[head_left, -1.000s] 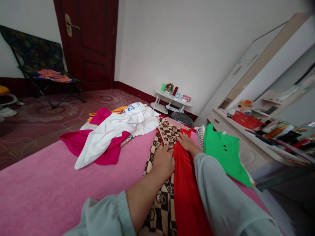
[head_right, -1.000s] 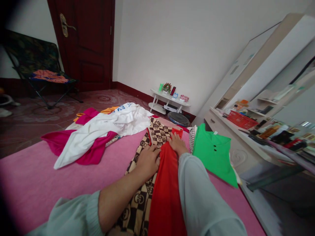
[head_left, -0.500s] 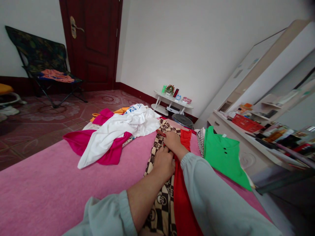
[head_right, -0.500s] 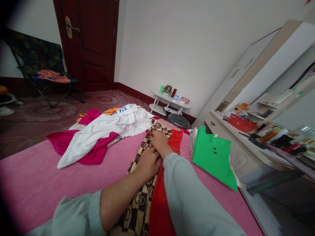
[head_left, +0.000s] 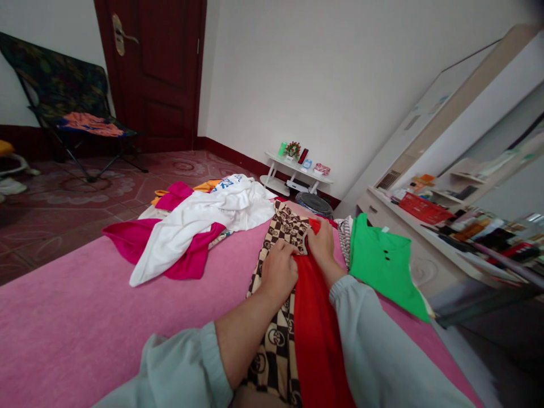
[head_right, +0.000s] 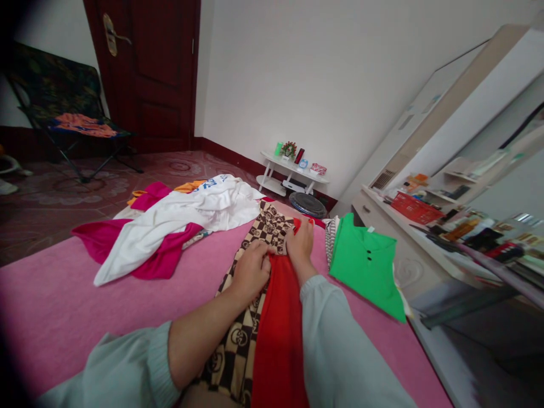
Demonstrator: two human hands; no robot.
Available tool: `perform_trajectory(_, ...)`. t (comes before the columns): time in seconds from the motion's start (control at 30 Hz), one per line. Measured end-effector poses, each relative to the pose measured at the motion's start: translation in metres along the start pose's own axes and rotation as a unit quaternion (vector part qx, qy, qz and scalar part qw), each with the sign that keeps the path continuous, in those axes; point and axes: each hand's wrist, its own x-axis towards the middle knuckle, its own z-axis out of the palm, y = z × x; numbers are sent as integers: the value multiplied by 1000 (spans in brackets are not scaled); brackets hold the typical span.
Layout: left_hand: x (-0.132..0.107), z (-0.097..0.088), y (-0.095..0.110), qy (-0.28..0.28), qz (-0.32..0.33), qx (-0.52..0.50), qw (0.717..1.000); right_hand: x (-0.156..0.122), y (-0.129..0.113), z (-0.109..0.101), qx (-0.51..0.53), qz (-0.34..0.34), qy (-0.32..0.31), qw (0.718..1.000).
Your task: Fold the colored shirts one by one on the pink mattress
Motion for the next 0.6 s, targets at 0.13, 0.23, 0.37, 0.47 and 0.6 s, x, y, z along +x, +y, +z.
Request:
perform_trajectory(0.13,2,1,-1,13,14,-1,1000,-13,-9,5,-85,-54,-162,982)
perform_trajectory(0.23,1,2,-2,-5,8,20,1000,-13,-16,7,-103,-59,-244,963)
perform_trajectory(0.37,-1,3,-2,-47,10,59,997,10,-19,3,-83,-48,-155,983)
perform_trajectory(0.47,-2,3,-1,-63,18,91,994,28,-16,8,-43,-35,-65,996)
perform_trajectory(0.6,-1,2,0,-93,19,135,986,41,-13,22,-11,-20,-128,992)
